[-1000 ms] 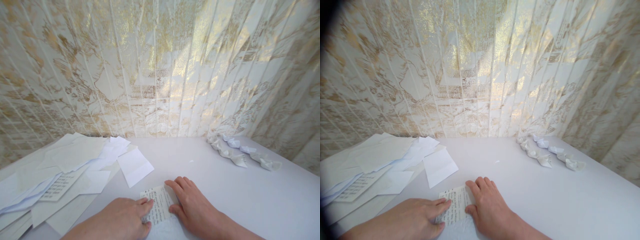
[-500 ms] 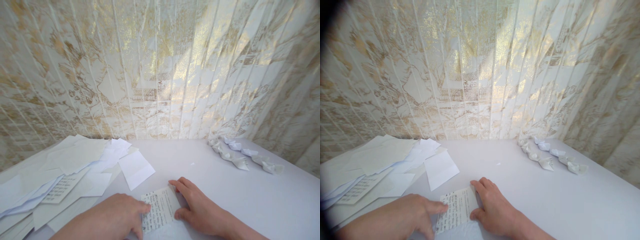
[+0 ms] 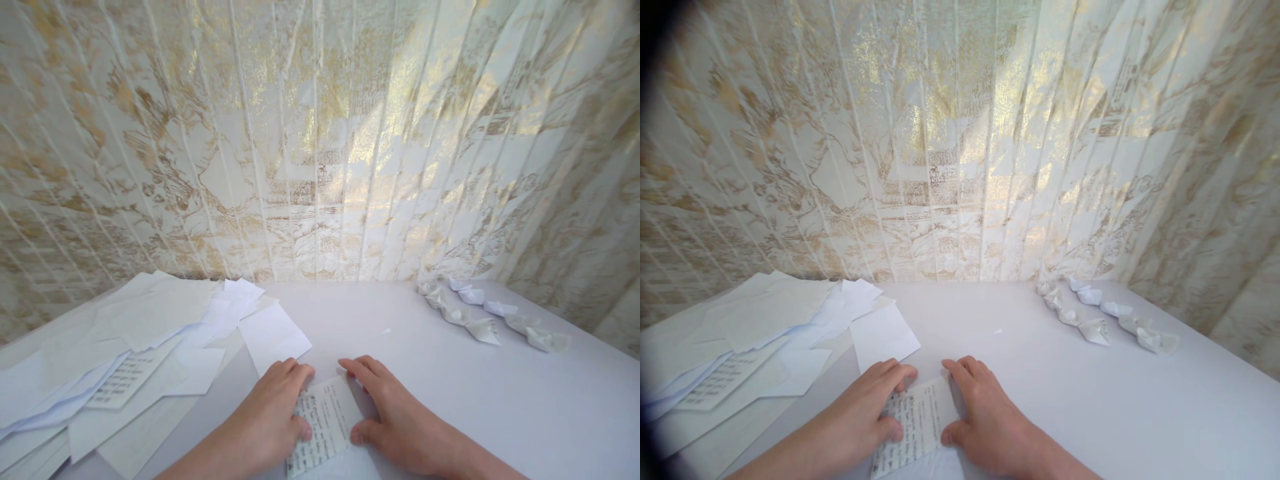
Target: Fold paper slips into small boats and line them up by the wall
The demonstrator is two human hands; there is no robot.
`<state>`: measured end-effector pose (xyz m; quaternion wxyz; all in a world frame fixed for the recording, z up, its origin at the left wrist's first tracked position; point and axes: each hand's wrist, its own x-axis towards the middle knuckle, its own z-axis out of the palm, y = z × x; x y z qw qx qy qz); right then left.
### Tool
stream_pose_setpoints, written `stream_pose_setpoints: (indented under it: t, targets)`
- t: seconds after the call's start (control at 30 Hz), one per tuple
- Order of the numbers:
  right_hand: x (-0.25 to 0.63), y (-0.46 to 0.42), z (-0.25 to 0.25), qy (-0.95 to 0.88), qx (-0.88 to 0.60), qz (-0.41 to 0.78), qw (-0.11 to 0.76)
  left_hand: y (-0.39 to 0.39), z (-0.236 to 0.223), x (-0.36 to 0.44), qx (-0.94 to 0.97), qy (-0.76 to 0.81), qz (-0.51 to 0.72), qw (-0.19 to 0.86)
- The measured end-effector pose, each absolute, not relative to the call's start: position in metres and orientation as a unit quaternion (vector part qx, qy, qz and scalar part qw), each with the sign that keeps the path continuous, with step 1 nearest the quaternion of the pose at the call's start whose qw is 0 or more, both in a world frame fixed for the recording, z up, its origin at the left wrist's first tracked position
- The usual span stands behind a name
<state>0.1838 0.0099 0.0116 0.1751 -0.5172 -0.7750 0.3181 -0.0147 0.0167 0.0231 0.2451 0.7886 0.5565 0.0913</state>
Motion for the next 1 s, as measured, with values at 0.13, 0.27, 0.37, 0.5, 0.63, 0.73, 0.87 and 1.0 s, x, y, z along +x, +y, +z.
stream_pose_setpoints:
  t: [0.13,0.27,0.37,0.5,0.63,0.73,0.87,1.0]
  targets:
    - [0.178,0.008,0.008,-0.767,-0.546,0.279,0.189,0.017,0.02,-0.015,0.772,0.568,0.092,0.269]
    - [0.172,0.006,0.005,-0.755,-0.576,0.254,0.183,0.016,0.019,-0.015,0.768,0.571,0.099,0.274]
    - [0.17,0.005,0.005,-0.751,-0.587,0.24,0.184,0.015,0.022,-0.014,0.772,0.563,0.099,0.278]
    - [0.169,0.005,0.005,-0.756,-0.588,0.23,0.172,0.014,0.024,-0.012,0.774,0.553,0.091,0.294]
    - [0.167,0.005,0.004,-0.776,-0.557,0.241,0.171,0.013,0.022,-0.013,0.792,0.525,0.106,0.293]
    - [0.165,0.004,0.003,-0.787,-0.524,0.264,0.193,0.013,0.022,-0.013,0.793,0.52,0.119,0.295]
    - [0.166,0.004,-0.002,-0.781,-0.505,0.265,0.253,0.012,0.023,-0.011,0.767,0.543,0.142,0.309]
    - [0.171,0.008,-0.007,-0.847,-0.35,0.146,0.373,0.013,0.012,-0.013,0.77,0.512,0.234,0.3]
